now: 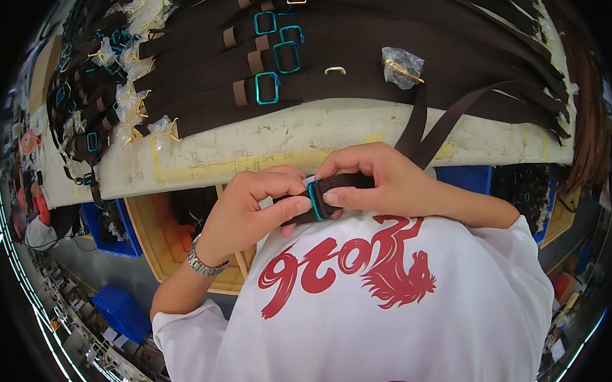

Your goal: The person assembles brown fabric belts by attaching teal metal buckles. They pick up a belt strap, thread it through the buckle, and secure it by hand. The person repeats this process for multiple belts, placing the finished items on a pile on the table.

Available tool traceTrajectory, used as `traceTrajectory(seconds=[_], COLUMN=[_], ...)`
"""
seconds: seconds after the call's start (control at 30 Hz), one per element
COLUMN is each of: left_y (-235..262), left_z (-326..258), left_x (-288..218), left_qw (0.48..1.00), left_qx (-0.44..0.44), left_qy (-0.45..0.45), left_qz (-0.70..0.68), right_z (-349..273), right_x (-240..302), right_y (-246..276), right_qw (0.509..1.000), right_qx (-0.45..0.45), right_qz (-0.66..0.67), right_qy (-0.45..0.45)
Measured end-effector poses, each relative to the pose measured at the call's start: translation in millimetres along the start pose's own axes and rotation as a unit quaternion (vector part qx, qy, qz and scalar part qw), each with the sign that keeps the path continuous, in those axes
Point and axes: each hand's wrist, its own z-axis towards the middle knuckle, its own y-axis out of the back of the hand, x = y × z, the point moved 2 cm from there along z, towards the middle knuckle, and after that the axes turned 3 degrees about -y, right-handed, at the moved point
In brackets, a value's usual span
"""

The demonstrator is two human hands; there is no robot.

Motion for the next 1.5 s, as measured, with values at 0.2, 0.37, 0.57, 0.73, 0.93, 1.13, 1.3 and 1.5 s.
traceTrajectory(seconds=[0.2,0.37,0.57,0.73,0.93,1.13,1.3,1.5], left_y=[-9.2,-20.4,-22.6,-14.9,-15.3,-21.5,-20.9,-27.2], left_z=[6.2,2.5,19.0,16.6,9.5,19.0,19.9,20.8], left_x=[-7.5,-36.0,-46.2,-35.0,-43.1,-41.8,-12.3,-17.2], left_qw=[0.974,0.989,0.989,0.991,0.99,0.977,0.984,0.973], left_qx=[-0.121,-0.126,-0.028,-0.034,-0.07,-0.045,-0.065,-0.049], left_qy=[0.101,0.049,-0.063,0.121,0.123,-0.136,0.118,0.131], left_qz=[-0.164,-0.056,0.134,-0.04,0.006,0.157,-0.115,-0.184], right_z=[-12.4,10.4,20.0,14.6,1.0,0.2,-11.8,-21.1], right_x=[8.7,-2.1,-31.5,-30.7,-21.7,-18.6,-15.3,-11.8], right_y=[6.9,0.6,5.4,11.2,7.7,9.0,12.3,12.9], right_qw=[0.961,0.876,0.909,0.91,0.922,0.937,0.961,0.971], right_qx=[-0.091,-0.118,-0.126,-0.16,-0.13,-0.106,-0.067,-0.078], right_qz=[-0.129,-0.1,-0.149,-0.051,-0.014,-0.037,0.049,0.031], right_qy=[0.227,0.456,0.367,0.38,0.365,0.332,0.264,0.222])
